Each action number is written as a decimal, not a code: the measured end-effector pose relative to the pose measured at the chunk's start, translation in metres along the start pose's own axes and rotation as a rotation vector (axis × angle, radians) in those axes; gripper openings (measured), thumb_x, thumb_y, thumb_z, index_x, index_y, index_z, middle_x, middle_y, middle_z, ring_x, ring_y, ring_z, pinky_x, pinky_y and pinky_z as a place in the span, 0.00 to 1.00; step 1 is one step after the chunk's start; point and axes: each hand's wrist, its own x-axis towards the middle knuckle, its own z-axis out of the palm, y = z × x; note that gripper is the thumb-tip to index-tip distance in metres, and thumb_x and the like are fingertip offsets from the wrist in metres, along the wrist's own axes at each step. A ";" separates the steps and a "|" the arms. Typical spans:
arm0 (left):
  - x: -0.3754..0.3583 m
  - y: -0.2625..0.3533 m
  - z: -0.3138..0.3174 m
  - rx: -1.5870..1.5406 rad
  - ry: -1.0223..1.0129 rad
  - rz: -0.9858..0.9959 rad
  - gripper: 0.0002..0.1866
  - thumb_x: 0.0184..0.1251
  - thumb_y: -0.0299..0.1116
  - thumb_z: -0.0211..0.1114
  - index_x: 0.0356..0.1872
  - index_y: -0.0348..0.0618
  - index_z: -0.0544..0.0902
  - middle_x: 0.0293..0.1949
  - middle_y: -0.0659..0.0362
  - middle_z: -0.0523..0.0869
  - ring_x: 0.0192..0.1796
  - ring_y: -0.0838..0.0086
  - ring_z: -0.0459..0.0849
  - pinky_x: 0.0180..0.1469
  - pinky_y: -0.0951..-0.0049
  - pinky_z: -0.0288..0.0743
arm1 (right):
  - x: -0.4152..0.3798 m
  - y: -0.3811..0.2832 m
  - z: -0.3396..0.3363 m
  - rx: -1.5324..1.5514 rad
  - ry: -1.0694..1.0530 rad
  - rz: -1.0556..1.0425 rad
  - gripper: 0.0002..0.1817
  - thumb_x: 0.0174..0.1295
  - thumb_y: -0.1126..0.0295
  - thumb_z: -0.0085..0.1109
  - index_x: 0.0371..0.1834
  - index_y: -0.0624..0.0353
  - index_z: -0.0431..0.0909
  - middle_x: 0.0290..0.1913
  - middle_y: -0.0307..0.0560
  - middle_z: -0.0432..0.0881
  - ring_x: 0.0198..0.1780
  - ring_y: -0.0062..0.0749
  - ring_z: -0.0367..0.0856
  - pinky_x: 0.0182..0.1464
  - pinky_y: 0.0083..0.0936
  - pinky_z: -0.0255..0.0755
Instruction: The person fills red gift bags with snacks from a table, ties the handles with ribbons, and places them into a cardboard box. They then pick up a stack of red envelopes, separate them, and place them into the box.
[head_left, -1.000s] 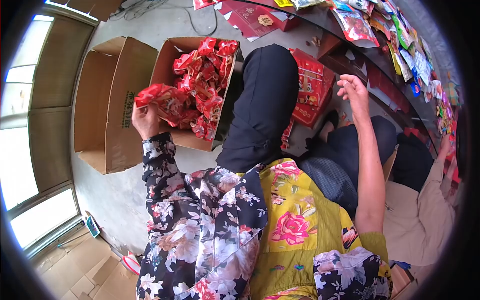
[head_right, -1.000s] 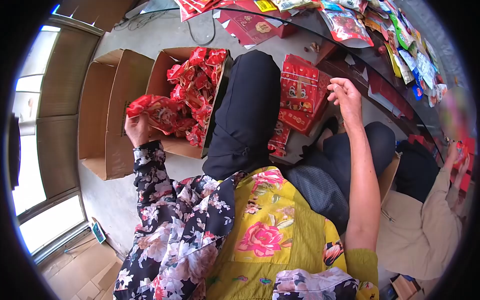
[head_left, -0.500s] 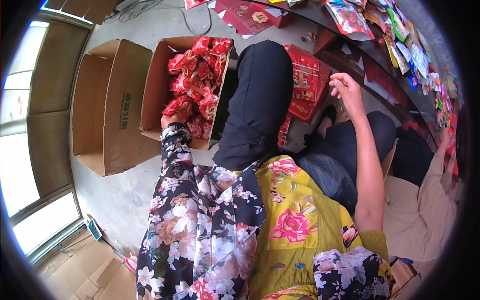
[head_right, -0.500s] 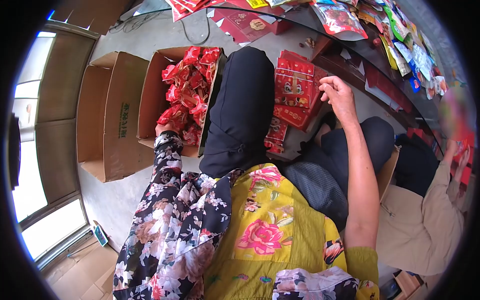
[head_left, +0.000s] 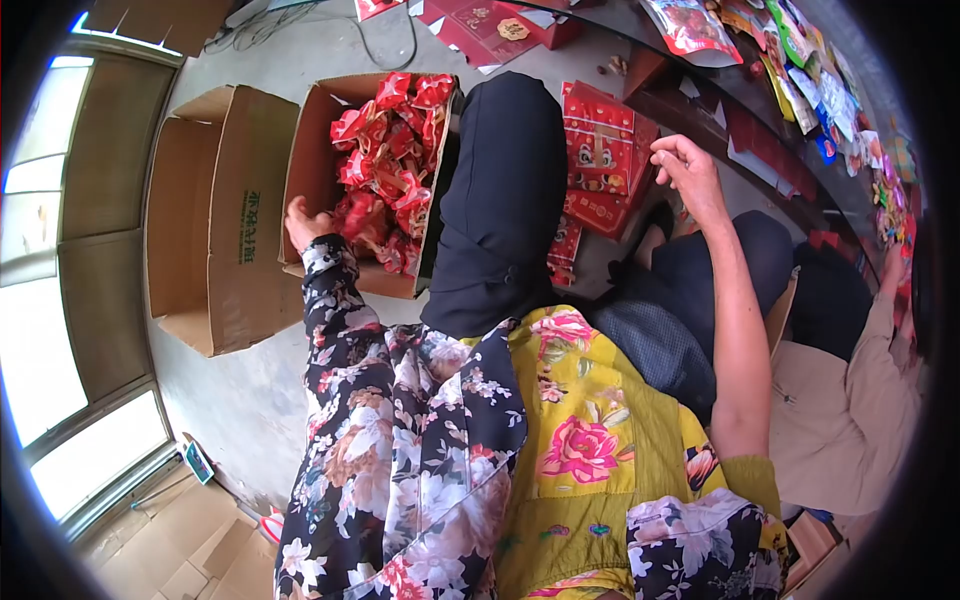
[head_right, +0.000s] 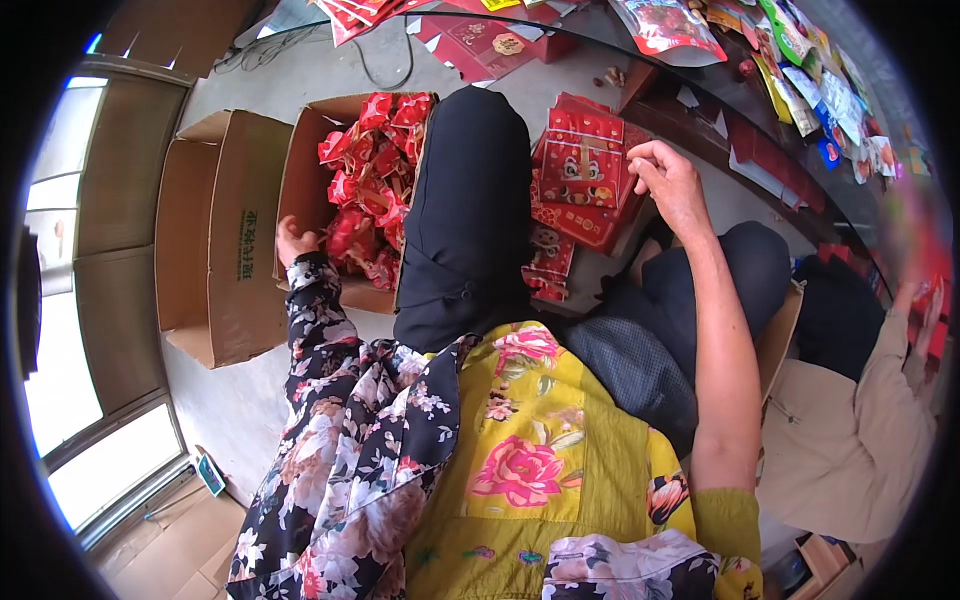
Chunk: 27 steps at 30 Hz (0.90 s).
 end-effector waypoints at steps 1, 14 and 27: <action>0.010 0.007 -0.007 -0.033 0.085 0.062 0.28 0.49 0.27 0.69 0.56 0.48 0.79 0.46 0.51 0.84 0.47 0.63 0.85 0.53 0.66 0.79 | 0.000 0.000 0.000 -0.004 0.003 -0.004 0.08 0.65 0.73 0.55 0.44 0.62 0.80 0.33 0.37 0.82 0.29 0.15 0.77 0.33 0.15 0.68; -0.037 0.344 -0.135 -1.270 -0.121 0.560 0.14 0.69 0.18 0.54 0.53 0.33 0.79 0.44 0.50 0.86 0.33 0.76 0.85 0.38 0.79 0.77 | 0.016 0.031 0.004 -0.105 0.029 -0.029 0.06 0.63 0.69 0.59 0.38 0.59 0.82 0.27 0.42 0.83 0.26 0.22 0.81 0.33 0.24 0.75; -0.077 0.416 -0.036 -0.810 -0.475 0.963 0.08 0.62 0.27 0.66 0.42 0.40 0.85 0.30 0.55 0.87 0.26 0.76 0.84 0.31 0.75 0.76 | 0.039 0.075 0.024 -0.478 0.022 0.128 0.08 0.55 0.65 0.60 0.36 0.54 0.82 0.39 0.52 0.86 0.44 0.49 0.84 0.48 0.41 0.76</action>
